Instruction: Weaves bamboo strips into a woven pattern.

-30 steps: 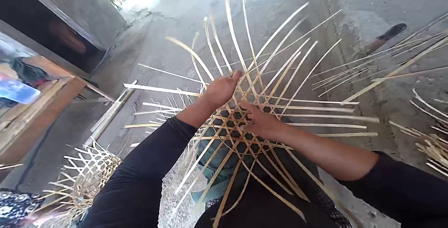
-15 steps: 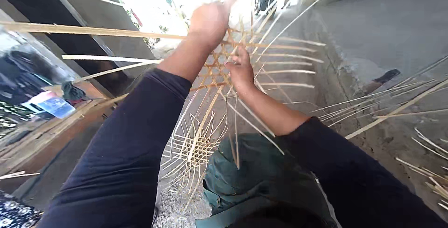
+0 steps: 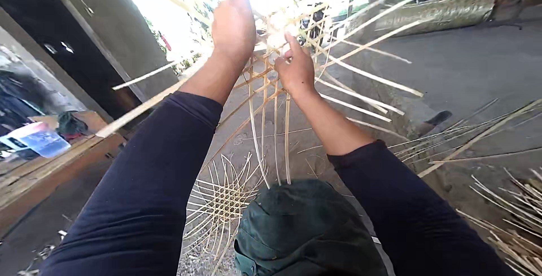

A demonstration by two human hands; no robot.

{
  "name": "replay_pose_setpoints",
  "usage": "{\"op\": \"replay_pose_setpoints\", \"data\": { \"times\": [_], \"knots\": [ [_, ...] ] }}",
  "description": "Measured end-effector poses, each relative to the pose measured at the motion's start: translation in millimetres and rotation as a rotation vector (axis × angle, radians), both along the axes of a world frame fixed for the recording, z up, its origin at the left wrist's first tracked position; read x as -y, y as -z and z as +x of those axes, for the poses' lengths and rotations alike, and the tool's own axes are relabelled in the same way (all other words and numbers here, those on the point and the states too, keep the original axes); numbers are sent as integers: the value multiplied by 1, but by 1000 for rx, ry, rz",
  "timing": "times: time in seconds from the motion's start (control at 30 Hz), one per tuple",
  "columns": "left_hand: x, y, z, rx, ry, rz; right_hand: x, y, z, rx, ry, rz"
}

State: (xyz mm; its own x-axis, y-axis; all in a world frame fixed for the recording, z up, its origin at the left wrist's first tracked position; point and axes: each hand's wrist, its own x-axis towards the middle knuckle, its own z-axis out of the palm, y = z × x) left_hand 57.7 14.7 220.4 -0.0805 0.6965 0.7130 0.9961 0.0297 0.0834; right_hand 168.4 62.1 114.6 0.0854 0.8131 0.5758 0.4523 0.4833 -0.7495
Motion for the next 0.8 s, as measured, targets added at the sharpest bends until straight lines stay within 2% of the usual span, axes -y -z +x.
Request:
{"op": "replay_pose_setpoints", "data": {
  "times": [0.2, 0.37, 0.57, 0.63, 0.7, 0.8],
  "knots": [
    [-8, 9, -4, 157, 37, 49, -16, -11, 20, 150, -17, 113],
    [-23, 31, -16, 304, 46, 28, -27, -9, 34, 258, -164, 9],
    [-38, 76, -23, 393, 79, -175, -40, 15, 50, 429, -287, -72],
    [-37, 105, -24, 393, 80, -335, -40, 30, 57, 520, -351, -216],
    [-28, 152, -28, 375, 71, -571, -24, 66, 62, 656, -464, -410],
    [13, 255, -41, 509, 177, -896, 24, 163, 73, 766, -604, -593]
  ]
}}
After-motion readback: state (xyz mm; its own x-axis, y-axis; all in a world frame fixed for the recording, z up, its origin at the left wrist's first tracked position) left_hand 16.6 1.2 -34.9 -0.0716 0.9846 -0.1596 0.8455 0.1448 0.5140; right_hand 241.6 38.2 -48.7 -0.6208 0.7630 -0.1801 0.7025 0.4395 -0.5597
